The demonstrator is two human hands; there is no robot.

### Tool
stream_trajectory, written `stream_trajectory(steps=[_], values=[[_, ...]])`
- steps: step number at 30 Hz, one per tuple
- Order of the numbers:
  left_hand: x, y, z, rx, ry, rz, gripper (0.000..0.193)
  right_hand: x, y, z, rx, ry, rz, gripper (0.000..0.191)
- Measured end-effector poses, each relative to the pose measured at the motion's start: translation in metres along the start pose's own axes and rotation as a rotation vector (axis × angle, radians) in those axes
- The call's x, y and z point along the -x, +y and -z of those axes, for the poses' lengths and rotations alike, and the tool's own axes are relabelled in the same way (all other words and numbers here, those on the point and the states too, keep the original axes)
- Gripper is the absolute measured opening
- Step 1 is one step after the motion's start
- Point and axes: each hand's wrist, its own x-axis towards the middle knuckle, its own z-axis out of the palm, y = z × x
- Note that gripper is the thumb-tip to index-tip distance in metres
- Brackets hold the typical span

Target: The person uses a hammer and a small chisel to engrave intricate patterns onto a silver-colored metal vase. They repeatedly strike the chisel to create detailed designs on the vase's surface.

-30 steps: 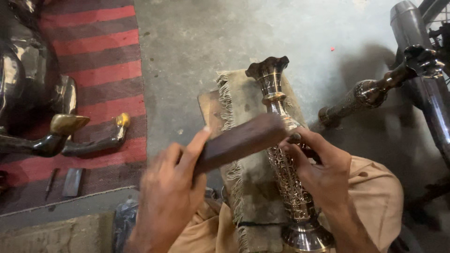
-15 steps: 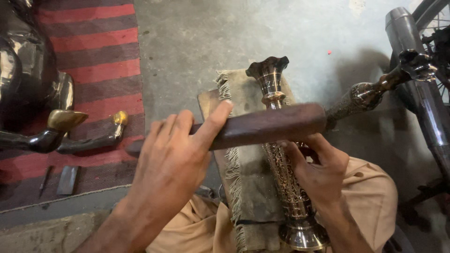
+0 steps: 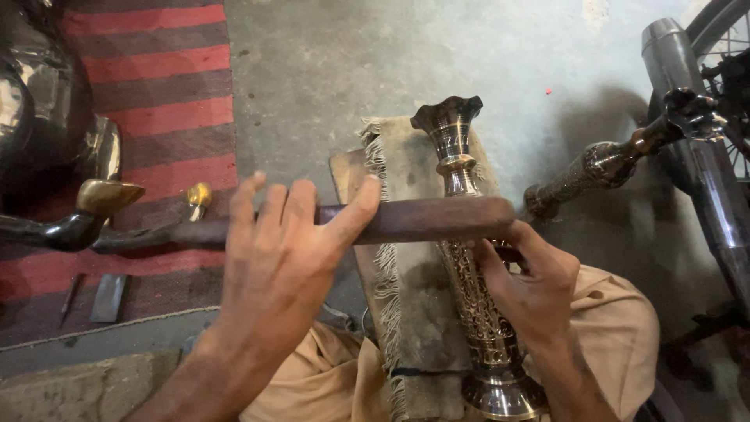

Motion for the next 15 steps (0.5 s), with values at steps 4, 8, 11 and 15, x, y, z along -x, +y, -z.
stream_trajectory(steps=[4,8,11,15], values=[[-0.0022,0.0011,-0.0066,0.318,-0.008,0.061,0.061,-0.0023,0.0032,0.0,-0.042,-0.018,0.033,0.023],[-0.001,-0.001,-0.0081,0.341,-0.008,0.081,0.06,-0.0032,0.0031,-0.0015,-0.058,-0.036,-0.019,0.021],[0.001,-0.0022,-0.0051,0.169,-0.014,0.075,0.06,-0.0034,0.0011,-0.0006,-0.043,-0.047,-0.031,0.025],[-0.0025,-0.0013,-0.0035,0.413,0.037,0.102,0.056,-0.0027,0.0002,0.0003,-0.139,-0.051,-0.009,0.03]])
